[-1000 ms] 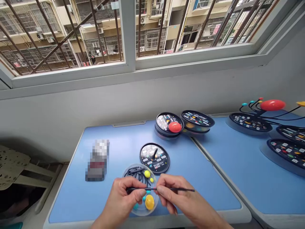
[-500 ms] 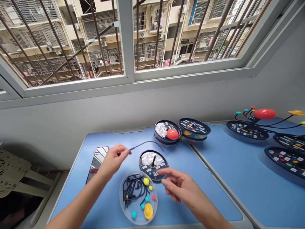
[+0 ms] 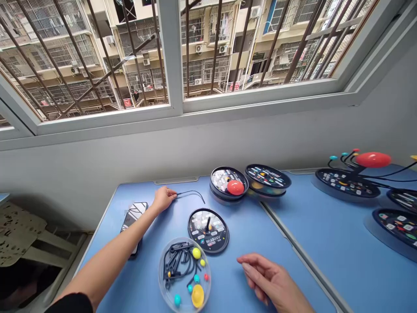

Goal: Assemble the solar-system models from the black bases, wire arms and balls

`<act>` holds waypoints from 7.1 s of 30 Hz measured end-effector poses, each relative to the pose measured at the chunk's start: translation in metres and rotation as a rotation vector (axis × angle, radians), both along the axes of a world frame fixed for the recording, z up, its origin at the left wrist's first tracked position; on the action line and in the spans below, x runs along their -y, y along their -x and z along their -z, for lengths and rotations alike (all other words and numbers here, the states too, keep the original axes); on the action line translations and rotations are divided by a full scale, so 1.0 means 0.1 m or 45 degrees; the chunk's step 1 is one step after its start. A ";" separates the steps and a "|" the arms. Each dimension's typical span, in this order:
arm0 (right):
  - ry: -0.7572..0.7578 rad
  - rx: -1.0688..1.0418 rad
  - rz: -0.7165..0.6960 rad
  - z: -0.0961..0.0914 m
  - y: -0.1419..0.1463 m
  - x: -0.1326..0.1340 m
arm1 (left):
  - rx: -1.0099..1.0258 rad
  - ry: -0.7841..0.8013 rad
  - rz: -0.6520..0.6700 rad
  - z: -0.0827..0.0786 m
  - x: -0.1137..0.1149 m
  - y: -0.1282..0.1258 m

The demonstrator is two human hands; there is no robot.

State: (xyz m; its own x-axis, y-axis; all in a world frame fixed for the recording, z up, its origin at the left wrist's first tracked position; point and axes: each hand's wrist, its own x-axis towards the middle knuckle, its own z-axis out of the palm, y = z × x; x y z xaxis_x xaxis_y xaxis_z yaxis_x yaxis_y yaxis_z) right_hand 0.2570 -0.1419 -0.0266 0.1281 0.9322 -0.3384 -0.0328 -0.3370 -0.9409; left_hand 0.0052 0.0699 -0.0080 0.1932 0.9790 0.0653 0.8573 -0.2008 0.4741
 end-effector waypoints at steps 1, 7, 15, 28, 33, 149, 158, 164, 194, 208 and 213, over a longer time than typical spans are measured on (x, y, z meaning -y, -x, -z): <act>0.013 0.000 -0.015 -0.02 0.00 0.00 | -0.026 -0.014 0.007 0.02 0.00 0.01; 0.056 -0.004 -0.081 -0.09 -0.01 -0.01 | -0.093 -0.135 0.026 0.07 0.00 0.01; 0.070 0.013 -0.107 -0.09 -0.03 0.01 | 0.066 -0.305 -0.130 -0.24 0.33 0.18; 0.074 0.101 -0.123 -0.15 0.08 0.05 | -0.311 -0.159 0.369 -0.32 1.73 0.04; 0.065 0.111 -0.171 -0.16 0.11 0.11 | -0.428 0.028 0.533 -0.31 1.80 -0.10; -0.285 -0.459 -0.348 -0.55 0.79 0.23 | 0.999 0.539 -0.016 -0.47 2.33 0.03; -0.427 -0.340 -0.305 -0.54 0.75 0.26 | 0.983 0.519 0.046 -0.53 2.34 0.01; -0.449 -0.271 -0.273 -0.45 0.73 0.30 | 1.070 0.493 -0.021 -0.53 2.39 0.03; -0.467 -0.294 -0.224 -0.45 0.78 0.39 | 1.117 0.230 -0.012 -0.37 2.50 -0.04; -0.429 -0.324 -0.204 -0.43 0.83 0.37 | 1.044 -0.035 0.088 -0.27 2.55 -0.09; -0.480 -0.314 -0.212 -0.44 0.82 0.34 | 1.203 0.193 0.056 -0.36 2.52 -0.08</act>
